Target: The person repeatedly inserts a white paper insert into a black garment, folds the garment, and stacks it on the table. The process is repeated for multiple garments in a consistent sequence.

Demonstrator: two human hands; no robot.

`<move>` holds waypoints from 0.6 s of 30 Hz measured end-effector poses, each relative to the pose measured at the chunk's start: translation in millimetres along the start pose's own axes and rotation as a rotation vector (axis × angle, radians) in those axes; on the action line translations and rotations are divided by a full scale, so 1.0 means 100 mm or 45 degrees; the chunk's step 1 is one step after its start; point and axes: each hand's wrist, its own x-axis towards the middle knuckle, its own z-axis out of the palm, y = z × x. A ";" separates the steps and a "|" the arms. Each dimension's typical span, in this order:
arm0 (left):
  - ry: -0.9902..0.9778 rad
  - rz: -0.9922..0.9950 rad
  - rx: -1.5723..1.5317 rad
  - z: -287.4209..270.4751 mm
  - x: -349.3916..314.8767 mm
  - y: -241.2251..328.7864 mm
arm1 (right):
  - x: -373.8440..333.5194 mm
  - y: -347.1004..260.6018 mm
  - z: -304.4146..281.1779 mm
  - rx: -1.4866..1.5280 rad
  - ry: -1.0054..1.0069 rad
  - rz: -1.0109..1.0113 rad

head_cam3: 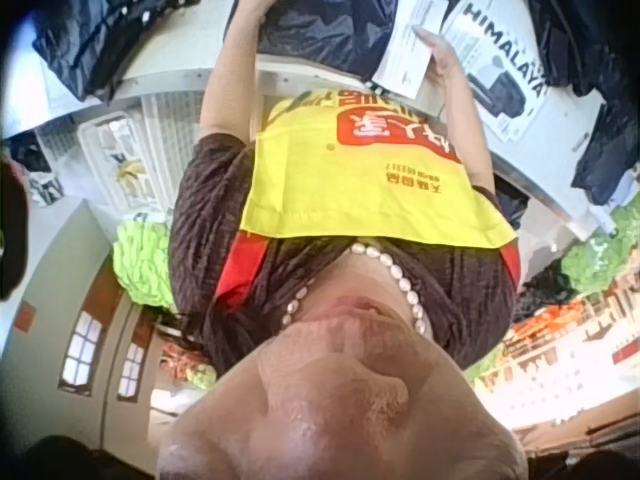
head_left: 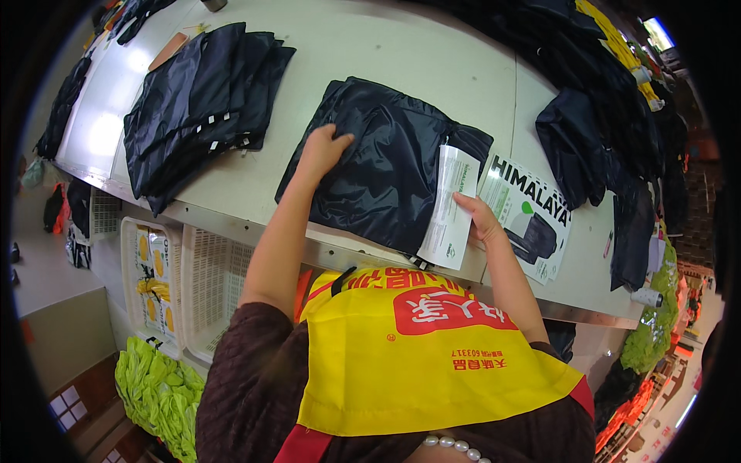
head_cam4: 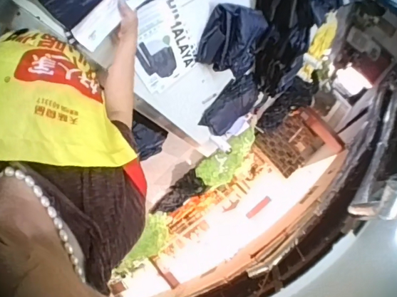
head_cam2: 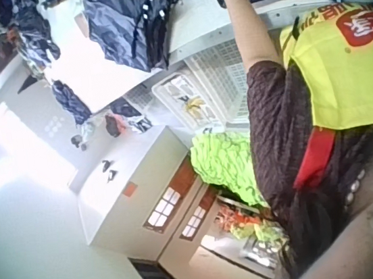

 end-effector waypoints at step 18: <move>0.080 0.517 0.120 0.85 -0.79 0.76 | 0.23 0.04 -0.07 -0.304 0.324 -0.174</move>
